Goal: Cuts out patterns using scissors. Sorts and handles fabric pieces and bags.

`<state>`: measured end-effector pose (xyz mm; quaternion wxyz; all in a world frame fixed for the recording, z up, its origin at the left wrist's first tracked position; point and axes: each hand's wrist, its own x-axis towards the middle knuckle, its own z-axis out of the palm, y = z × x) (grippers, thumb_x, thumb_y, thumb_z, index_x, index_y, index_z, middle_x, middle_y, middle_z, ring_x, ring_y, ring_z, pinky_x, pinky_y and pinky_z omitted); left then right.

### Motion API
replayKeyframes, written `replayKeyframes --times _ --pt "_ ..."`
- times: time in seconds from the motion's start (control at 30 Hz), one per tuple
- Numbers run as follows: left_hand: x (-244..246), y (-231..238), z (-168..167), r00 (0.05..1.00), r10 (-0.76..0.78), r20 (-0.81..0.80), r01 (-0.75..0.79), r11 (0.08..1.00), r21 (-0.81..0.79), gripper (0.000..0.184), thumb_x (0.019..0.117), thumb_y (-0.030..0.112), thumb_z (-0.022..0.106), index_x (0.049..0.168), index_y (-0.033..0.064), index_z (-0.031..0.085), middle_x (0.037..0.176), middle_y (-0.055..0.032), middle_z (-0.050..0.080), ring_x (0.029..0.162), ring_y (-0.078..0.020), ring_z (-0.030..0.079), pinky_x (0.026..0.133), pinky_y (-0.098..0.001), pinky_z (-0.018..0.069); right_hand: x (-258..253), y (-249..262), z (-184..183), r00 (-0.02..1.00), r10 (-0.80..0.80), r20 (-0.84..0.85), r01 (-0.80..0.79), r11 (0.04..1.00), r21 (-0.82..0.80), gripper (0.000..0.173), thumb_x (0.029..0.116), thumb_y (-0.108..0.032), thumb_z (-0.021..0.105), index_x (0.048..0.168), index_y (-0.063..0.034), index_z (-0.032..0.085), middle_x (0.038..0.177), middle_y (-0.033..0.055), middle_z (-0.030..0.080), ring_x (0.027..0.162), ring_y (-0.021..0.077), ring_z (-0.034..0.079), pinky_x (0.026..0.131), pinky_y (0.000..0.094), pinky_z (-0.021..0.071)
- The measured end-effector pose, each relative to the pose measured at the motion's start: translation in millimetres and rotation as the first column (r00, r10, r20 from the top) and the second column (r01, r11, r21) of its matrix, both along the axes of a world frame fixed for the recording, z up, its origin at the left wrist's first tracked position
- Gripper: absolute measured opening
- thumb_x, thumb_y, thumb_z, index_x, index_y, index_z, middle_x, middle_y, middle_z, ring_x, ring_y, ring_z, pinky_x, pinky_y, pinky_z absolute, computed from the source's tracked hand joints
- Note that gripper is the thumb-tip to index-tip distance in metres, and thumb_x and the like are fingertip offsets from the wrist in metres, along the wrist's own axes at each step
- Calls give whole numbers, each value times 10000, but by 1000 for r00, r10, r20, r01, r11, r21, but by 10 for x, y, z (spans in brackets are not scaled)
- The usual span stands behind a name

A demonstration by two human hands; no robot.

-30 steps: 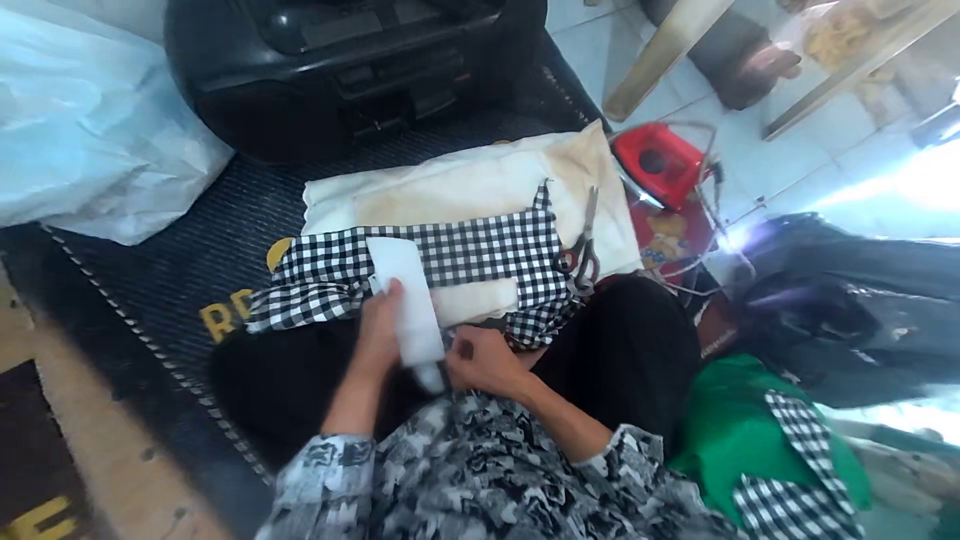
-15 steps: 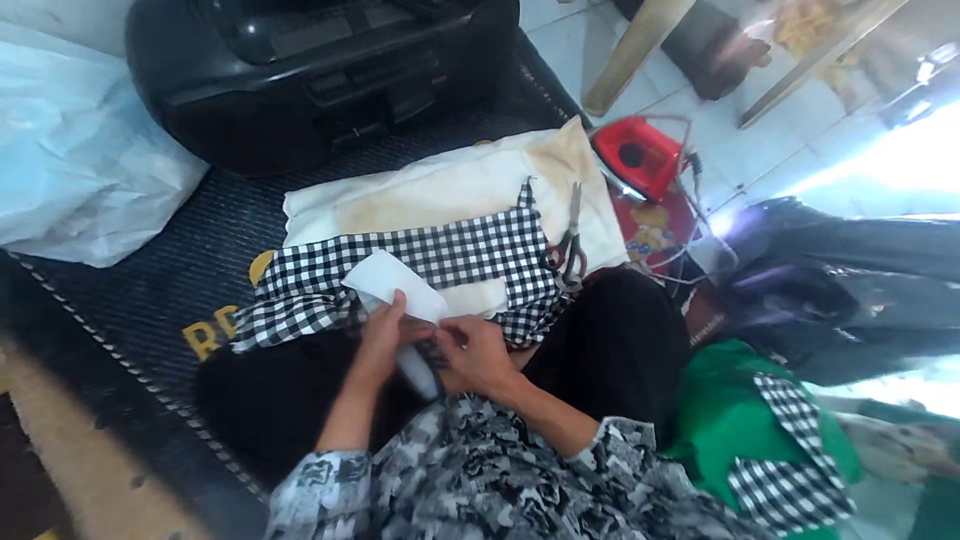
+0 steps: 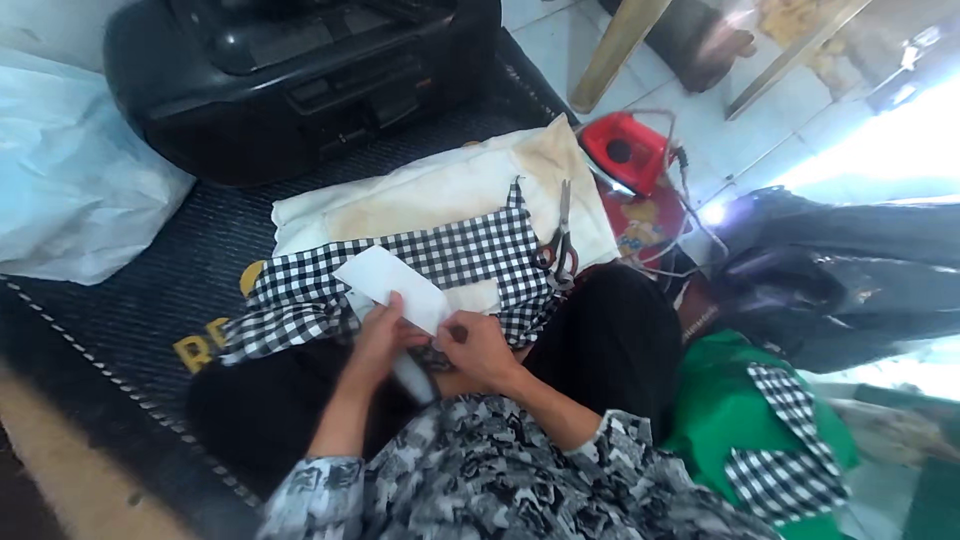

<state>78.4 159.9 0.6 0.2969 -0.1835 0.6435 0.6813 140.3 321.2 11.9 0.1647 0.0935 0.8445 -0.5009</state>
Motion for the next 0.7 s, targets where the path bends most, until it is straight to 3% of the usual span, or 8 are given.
replayKeyframes --times 0.13,0.3,0.4,0.5,0.57,0.63,0.7 --pt "-193 106 51 999 -5 -48 3 998 -55 410 1126 369 332 1204 16 527 839 -83 690 655 -158 704 635 -328 619 1 46 100 999 44 20 -44 999 24 233 968 -198 618 997 7 727 876 114 711 822 185 678 776 379 543" --pt "-608 169 24 993 57 -103 -59 998 -18 536 1114 472 288 1356 24 454 998 -115 714 797 -191 745 726 -343 634 62 129 53 1000 3 22 -3 1000 9 218 954 -187 630 975 3 736 870 107 714 807 158 674 766 348 539" --pt "-573 73 29 970 -149 -193 83 946 -314 596 1101 467 390 1415 -31 482 1196 -226 659 945 -278 719 847 -425 597 43 163 20 998 -47 -41 47 999 -5 177 943 -163 661 960 -4 738 833 96 711 760 142 670 728 340 546" --pt "-229 -109 149 887 -383 -260 129 743 -656 514 1088 415 470 1301 -38 586 1073 -277 677 909 -415 690 835 -616 543 19 200 -26 998 -44 -36 43 999 -26 155 948 -155 675 970 -14 736 825 80 708 735 130 665 707 335 552" --pt "38 -216 215 879 -421 -222 139 674 -726 457 1096 358 470 1225 -52 625 1026 -259 694 892 -399 705 831 -614 550 15 195 -58 1000 -18 -9 17 998 -59 161 952 -158 676 983 -12 737 845 84 714 752 130 669 726 340 556" --pt "330 -267 225 917 -346 -200 146 756 -638 438 1111 320 422 1232 -44 633 1056 -201 707 898 -288 722 833 -491 589 33 141 -40 1000 20 1 -20 993 -116 170 959 -161 670 994 -7 734 861 83 713 765 113 664 741 317 552" --pt "586 -230 208 977 -132 -167 67 936 -346 465 1124 293 331 1341 -49 561 1153 -146 696 976 -193 712 879 -366 586 79 42 -1 995 89 -54 -96 983 -154 192 959 -154 654 1010 15 730 881 102 720 783 115 677 760 301 565"
